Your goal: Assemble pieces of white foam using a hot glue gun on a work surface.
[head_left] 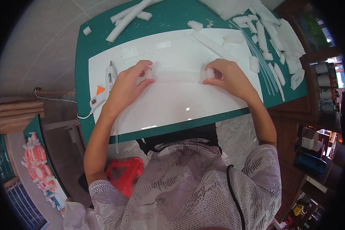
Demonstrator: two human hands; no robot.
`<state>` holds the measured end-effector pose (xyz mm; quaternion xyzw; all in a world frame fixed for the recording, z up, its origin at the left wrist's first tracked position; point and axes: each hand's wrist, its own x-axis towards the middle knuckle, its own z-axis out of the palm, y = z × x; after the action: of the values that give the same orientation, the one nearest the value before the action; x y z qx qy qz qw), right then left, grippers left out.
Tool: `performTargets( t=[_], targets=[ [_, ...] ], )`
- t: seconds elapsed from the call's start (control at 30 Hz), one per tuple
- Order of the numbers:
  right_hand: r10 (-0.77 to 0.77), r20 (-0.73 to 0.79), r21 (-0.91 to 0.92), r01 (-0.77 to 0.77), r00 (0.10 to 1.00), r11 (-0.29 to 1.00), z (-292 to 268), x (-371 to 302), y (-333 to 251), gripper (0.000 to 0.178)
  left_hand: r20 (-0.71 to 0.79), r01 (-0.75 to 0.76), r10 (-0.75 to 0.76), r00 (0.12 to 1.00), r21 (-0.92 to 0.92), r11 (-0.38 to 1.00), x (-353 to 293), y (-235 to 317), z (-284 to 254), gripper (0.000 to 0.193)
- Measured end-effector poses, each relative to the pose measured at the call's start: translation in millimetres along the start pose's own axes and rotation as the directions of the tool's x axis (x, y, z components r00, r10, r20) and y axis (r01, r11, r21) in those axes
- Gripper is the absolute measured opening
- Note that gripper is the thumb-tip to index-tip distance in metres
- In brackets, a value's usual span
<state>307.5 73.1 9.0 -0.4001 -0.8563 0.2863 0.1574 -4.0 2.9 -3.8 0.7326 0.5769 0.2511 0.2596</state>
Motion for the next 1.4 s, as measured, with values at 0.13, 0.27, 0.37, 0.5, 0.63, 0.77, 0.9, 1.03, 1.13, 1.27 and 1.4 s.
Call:
performTargets(
  t=[0.13, 0.27, 0.37, 0.5, 0.63, 0.77, 0.9, 1.03, 1.13, 1.27, 1.4],
  targets=[
    [-0.055, 0.022, -0.041, 0.056, 0.998, 0.998, 0, -3, 0, 0.032, -0.005, 0.002, -0.002, 1.000, -0.003, 1.000, 0, -1, 0, 0.042],
    [-0.053, 0.047, -0.092, 0.058, 0.997, 0.994, -1, -2, -3, 0.031, 0.011, 0.060, -0.060, 0.998, 0.012, 0.998, 1, 4, -2, 0.045],
    [-0.082, 0.061, -0.147, 0.091, 0.995, 0.985, -1, 0, -5, 0.029, 0.012, 0.066, -0.067, 0.998, 0.014, 0.998, 0, 3, -3, 0.045],
    [-0.104, 0.056, -0.157, 0.112, 0.993, 0.981, 3, 2, -8, 0.027, 0.008, 0.068, -0.068, 0.998, 0.021, 0.997, -1, -1, -6, 0.046],
    [-0.058, 0.071, -0.175, 0.070, 0.996, 0.982, 1, 1, -9, 0.024, 0.080, 0.075, -0.073, 0.994, -0.021, 0.997, 6, 4, -11, 0.049],
    [-0.044, 0.061, -0.184, 0.054, 0.997, 0.981, 3, 1, -11, 0.023, 0.150, 0.071, -0.063, 0.987, -0.047, 0.996, 11, 1, -17, 0.052],
    [-0.044, 0.067, -0.198, 0.057, 0.997, 0.979, 1, 2, -12, 0.023, 0.160, 0.073, -0.067, 0.985, -0.030, 0.997, 13, 3, -18, 0.052],
    [0.029, 0.103, -0.186, -0.009, 0.994, 0.983, 0, 4, -17, 0.024, 0.174, 0.076, -0.074, 0.982, -0.004, 0.997, 14, 6, -17, 0.049],
    [0.013, 0.099, -0.190, 0.006, 0.995, 0.982, 1, 4, -15, 0.024, 0.167, 0.069, -0.071, 0.983, 0.015, 0.998, 12, 4, -16, 0.048],
    [0.003, 0.095, -0.192, 0.015, 0.995, 0.981, 3, 3, -13, 0.024, 0.160, 0.074, -0.076, 0.984, 0.019, 0.997, 12, 7, -15, 0.047],
    [0.025, 0.109, -0.197, -0.003, 0.994, 0.980, 2, 3, -13, 0.023, 0.168, 0.056, -0.056, 0.984, 0.006, 0.998, 13, 4, -14, 0.047]
  ],
)
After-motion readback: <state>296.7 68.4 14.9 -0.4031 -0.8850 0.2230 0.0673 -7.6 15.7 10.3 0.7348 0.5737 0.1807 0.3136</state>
